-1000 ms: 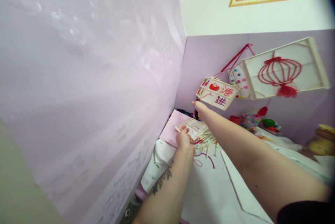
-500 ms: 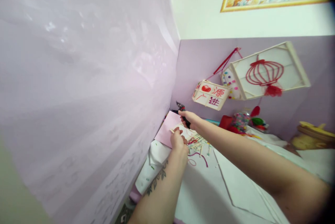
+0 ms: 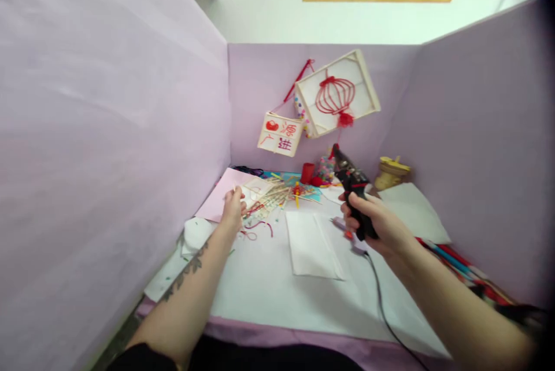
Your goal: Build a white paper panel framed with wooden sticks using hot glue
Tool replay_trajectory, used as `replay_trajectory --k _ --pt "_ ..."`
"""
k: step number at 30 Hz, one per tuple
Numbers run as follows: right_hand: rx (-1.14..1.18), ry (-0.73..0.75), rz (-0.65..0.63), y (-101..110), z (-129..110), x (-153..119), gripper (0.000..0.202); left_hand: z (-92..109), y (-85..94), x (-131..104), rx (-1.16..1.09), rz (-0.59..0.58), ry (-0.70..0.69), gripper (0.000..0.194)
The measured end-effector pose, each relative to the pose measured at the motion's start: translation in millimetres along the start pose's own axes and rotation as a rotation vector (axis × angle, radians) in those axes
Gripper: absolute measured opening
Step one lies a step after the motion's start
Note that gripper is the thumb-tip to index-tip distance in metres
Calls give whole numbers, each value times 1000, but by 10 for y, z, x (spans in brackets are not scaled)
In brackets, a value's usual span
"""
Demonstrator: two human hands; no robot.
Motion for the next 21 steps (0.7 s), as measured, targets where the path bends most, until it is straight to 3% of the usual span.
replay_trajectory --k 3,6,9,12,16,21 --pt "-14 156 179 483 -174 -50 43 -45 -223 -124 256 -95 -42 16" --pt "-82 225 272 809 -228 -40 49 -125 -483 -241 310 -230 -30 17" --pt "-270 185 252 1043 -146 44 46 -261 -699 -348 275 -288 45 16" --pt "-722 85 142 1219 40 205 36 -464 -831 -426 263 -356 136 17" --pt "-1308 -3 28 1294 303 535 34 -662 -814 -447 325 -402 148 19" --pt "-1602 -113 -79 1234 595 943 41 -626 -651 -371 341 -343 38 19"
Point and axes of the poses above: each hand's wrist, its own x-axis towards the middle knuckle, its own y-axis out of the back of the hand, z = x × y, the point moved 4 cm from there along x, towards the middle knuckle, and after that the axes turned 14 degrees about y, right-handed, at the moved point
